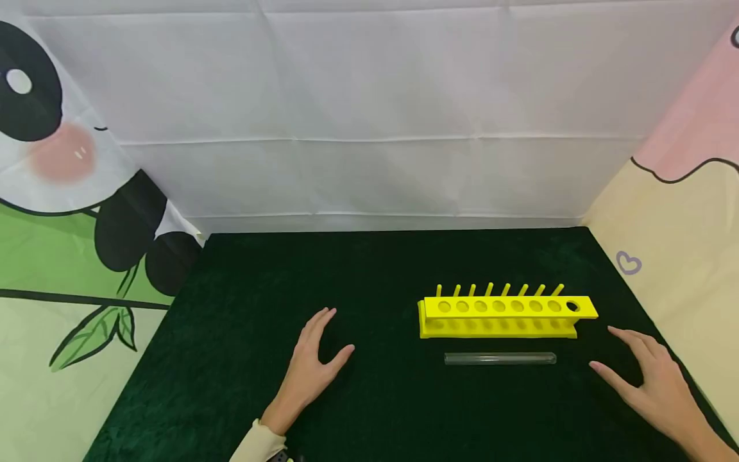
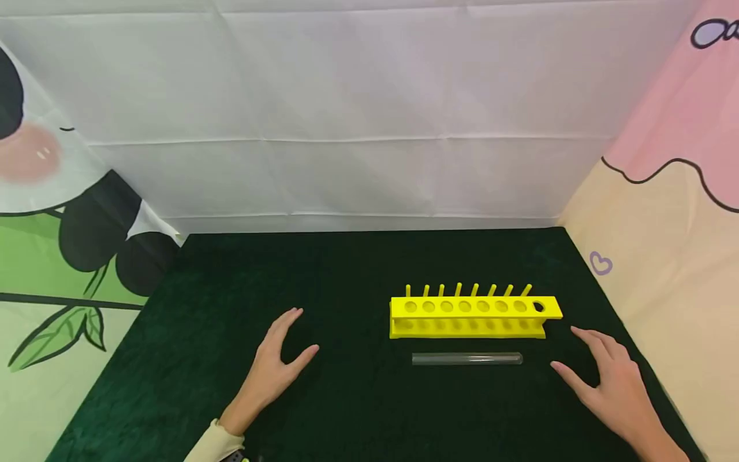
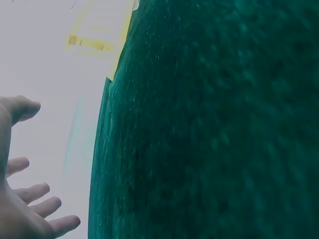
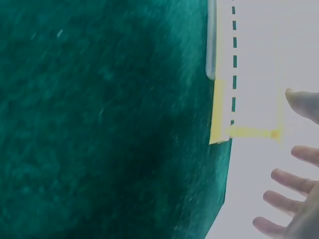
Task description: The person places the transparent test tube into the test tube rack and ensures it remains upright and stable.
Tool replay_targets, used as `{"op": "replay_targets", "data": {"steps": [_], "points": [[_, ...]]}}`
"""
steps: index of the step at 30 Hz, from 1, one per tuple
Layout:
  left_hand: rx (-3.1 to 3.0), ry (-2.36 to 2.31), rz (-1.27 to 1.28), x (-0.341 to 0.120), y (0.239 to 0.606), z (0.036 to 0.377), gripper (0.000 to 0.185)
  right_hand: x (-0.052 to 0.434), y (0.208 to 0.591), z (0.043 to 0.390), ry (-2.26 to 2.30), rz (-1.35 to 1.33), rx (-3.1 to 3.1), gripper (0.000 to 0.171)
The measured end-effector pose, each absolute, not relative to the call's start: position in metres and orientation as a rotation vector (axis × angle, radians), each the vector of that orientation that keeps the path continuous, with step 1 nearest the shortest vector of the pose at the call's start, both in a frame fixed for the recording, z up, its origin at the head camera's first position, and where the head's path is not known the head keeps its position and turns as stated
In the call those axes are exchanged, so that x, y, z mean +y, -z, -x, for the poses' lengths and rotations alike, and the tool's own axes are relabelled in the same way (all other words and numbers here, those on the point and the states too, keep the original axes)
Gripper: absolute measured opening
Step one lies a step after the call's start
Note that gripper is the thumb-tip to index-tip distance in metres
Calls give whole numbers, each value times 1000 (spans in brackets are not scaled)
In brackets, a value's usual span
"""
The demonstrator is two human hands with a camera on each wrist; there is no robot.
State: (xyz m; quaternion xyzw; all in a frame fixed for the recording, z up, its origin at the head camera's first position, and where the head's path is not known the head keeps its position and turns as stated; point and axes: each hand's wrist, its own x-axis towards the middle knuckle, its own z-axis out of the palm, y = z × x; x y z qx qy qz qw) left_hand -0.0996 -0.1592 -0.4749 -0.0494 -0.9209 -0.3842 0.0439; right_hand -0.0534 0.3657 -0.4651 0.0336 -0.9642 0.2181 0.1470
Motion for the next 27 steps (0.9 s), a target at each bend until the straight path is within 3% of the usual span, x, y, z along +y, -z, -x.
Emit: {"op": "replay_targets", "data": {"steps": [18, 27], "points": [[-2552, 1674, 353, -123, 485, 128, 61, 335, 436, 56, -704, -203, -2711, 67], [-2532, 1773, 492, -99, 461, 128, 58, 320, 423, 56, -712, -311, -2714, 62]]}}
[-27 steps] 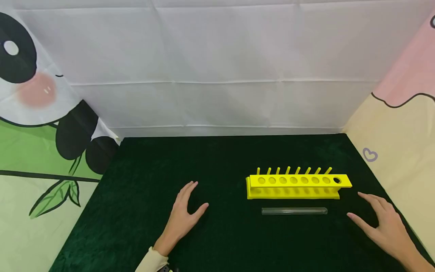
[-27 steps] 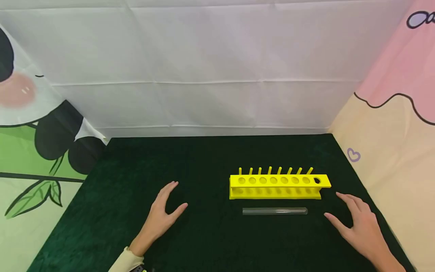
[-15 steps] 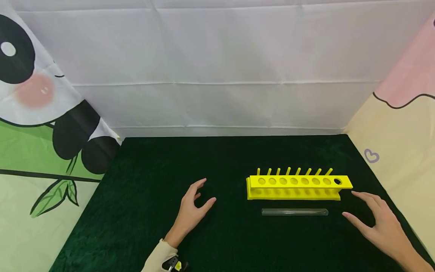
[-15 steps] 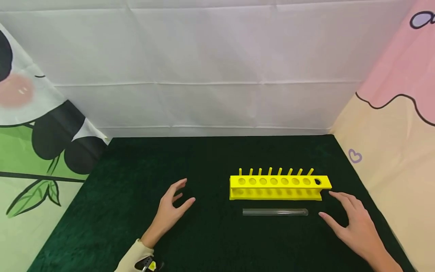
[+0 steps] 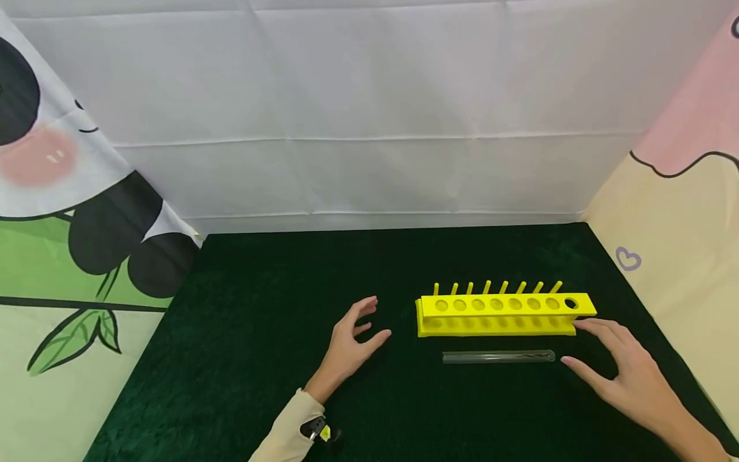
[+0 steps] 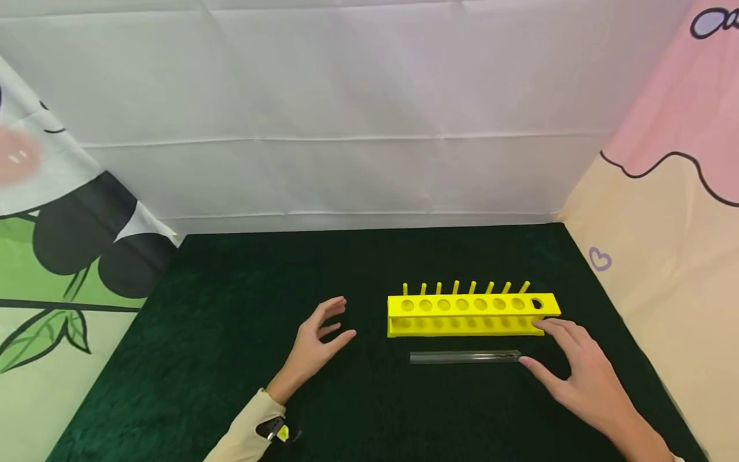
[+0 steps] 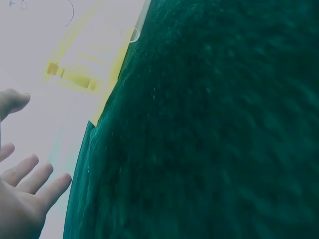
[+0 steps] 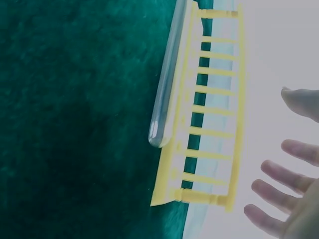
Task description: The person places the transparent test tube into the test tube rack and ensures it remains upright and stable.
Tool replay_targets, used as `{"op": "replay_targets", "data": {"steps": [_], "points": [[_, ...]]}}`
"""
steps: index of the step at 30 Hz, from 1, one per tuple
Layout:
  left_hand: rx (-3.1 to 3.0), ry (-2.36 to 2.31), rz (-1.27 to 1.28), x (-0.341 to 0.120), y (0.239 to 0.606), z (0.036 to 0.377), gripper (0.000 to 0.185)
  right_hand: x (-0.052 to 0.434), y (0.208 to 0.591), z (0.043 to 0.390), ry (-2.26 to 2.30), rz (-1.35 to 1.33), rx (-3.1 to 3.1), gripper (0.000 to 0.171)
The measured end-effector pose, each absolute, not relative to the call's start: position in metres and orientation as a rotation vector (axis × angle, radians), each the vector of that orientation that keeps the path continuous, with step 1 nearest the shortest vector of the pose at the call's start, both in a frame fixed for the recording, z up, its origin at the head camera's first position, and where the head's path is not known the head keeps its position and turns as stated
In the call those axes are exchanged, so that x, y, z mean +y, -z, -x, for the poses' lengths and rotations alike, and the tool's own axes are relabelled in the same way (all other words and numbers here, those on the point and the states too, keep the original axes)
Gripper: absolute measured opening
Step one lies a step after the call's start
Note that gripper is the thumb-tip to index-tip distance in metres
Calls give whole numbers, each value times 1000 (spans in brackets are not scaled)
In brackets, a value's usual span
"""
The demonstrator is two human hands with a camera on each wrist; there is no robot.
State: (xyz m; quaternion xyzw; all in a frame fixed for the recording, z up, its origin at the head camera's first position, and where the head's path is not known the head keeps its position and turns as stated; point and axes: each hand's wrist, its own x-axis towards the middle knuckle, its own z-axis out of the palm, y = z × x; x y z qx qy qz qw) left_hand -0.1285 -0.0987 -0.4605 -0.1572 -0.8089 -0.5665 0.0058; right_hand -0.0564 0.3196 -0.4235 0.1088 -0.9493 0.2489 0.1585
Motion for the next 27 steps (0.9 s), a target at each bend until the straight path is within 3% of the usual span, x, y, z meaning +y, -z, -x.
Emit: {"op": "replay_targets", "data": {"steps": [6, 14, 27], "points": [[-2492, 1865, 591, -82, 458, 136, 57, 311, 415, 57, -702, -392, -2699, 63], [-2429, 1920, 679, -62, 489, 156, 58, 300, 408, 58, -651, -479, -2672, 63], [-2343, 2052, 777, -32, 489, 168, 53, 286, 400, 63, -588, -589, -2700, 63]]}}
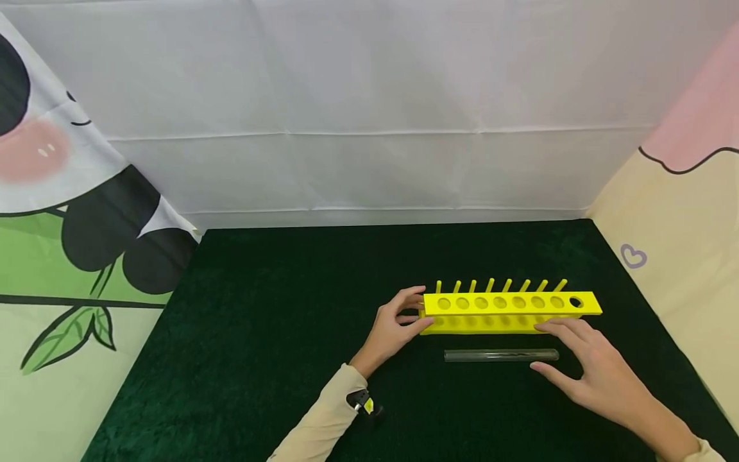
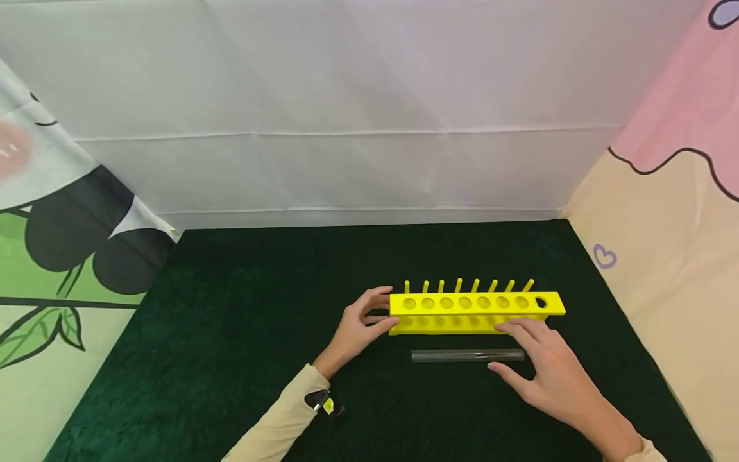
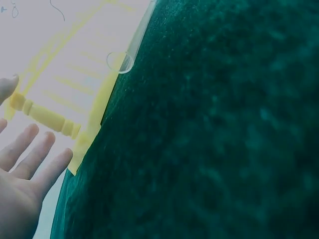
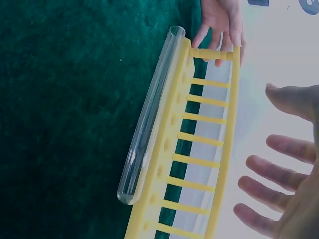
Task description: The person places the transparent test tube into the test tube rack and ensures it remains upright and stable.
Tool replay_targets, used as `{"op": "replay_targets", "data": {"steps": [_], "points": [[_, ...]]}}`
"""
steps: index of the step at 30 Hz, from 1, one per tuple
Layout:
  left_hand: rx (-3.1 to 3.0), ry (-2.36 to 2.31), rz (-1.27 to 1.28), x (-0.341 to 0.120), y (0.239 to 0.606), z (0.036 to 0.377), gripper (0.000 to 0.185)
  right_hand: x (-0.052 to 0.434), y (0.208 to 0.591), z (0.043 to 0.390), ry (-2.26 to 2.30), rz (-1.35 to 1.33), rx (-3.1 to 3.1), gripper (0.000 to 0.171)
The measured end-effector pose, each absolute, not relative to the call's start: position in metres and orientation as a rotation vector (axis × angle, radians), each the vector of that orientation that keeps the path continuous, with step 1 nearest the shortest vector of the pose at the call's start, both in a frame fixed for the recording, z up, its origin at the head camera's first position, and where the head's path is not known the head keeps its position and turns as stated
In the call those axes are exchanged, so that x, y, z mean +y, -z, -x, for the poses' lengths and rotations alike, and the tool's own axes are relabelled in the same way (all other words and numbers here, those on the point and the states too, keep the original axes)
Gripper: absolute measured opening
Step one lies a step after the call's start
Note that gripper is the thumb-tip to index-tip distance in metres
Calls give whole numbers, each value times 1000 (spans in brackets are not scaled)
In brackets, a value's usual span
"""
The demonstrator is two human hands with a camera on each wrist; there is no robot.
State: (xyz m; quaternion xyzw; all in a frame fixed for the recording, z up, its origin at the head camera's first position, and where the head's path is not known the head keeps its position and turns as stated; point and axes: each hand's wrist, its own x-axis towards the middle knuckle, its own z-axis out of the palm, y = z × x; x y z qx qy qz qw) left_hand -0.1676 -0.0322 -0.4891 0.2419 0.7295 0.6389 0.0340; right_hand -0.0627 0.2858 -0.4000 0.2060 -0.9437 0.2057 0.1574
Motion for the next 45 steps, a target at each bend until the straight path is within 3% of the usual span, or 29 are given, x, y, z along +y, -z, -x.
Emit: {"op": "replay_targets", "data": {"steps": [16, 45], "points": [[2272, -1959, -731, -45, 495, 166, 43, 251, 422, 71, -597, -739, -2722, 56], [2278, -1938, -711, -44, 496, 166, 42, 241, 468, 96, -672, -886, -2855, 43]]}}
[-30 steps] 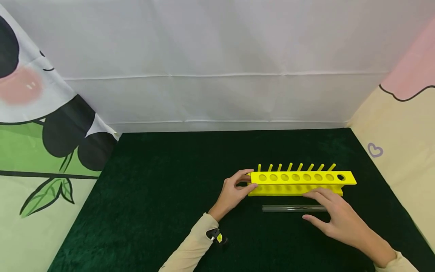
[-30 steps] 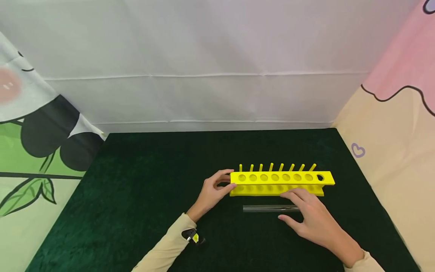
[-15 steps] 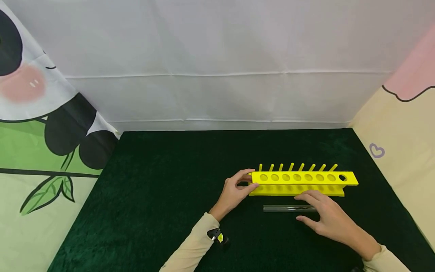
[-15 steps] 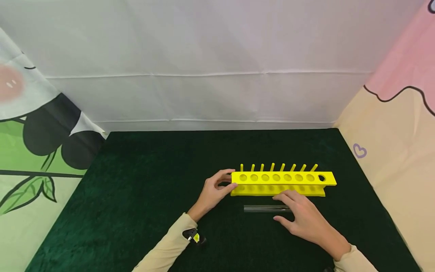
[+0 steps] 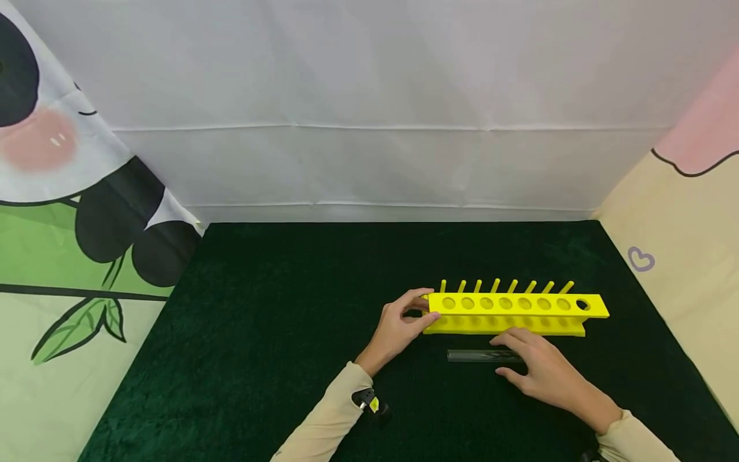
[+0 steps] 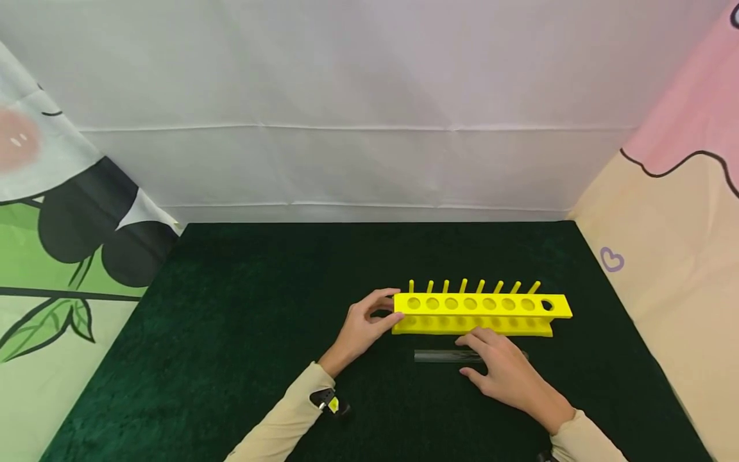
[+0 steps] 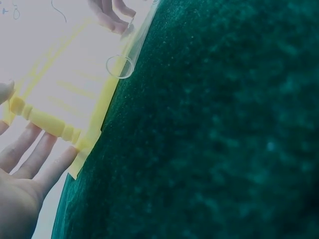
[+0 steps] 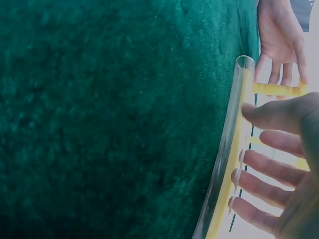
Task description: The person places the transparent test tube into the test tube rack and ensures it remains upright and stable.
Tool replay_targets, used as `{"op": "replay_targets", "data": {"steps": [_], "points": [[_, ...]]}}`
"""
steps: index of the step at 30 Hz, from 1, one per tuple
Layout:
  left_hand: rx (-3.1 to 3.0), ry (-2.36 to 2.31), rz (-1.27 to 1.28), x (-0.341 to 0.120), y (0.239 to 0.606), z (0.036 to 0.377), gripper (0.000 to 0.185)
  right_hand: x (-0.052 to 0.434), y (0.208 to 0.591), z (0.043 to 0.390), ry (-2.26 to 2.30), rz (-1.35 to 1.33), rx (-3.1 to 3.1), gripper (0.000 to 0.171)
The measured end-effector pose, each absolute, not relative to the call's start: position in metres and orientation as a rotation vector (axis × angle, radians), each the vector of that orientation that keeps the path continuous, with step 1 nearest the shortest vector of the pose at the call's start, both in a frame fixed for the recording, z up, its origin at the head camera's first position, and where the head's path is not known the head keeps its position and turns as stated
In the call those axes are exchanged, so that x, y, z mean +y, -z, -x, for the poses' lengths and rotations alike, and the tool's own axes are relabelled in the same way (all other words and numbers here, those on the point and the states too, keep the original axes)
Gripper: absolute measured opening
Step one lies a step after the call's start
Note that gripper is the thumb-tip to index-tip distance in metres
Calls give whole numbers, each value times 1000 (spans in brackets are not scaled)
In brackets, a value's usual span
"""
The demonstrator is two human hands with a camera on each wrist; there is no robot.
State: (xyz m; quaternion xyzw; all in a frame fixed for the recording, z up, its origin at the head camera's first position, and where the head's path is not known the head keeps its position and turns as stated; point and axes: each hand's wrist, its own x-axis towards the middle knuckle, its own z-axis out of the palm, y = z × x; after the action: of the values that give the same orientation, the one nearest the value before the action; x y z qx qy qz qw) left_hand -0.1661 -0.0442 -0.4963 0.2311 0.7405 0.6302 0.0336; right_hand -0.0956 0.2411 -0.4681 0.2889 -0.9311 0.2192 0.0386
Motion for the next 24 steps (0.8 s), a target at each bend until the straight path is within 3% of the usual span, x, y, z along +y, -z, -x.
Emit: {"op": "replay_targets", "data": {"steps": [17, 24], "points": [[2275, -1949, -722, -43, 498, 166, 44, 227, 470, 106, -557, -971, -2974, 33], [2260, -1952, -717, -46, 478, 157, 42, 226, 464, 107, -570, -1013, -2987, 33]]}}
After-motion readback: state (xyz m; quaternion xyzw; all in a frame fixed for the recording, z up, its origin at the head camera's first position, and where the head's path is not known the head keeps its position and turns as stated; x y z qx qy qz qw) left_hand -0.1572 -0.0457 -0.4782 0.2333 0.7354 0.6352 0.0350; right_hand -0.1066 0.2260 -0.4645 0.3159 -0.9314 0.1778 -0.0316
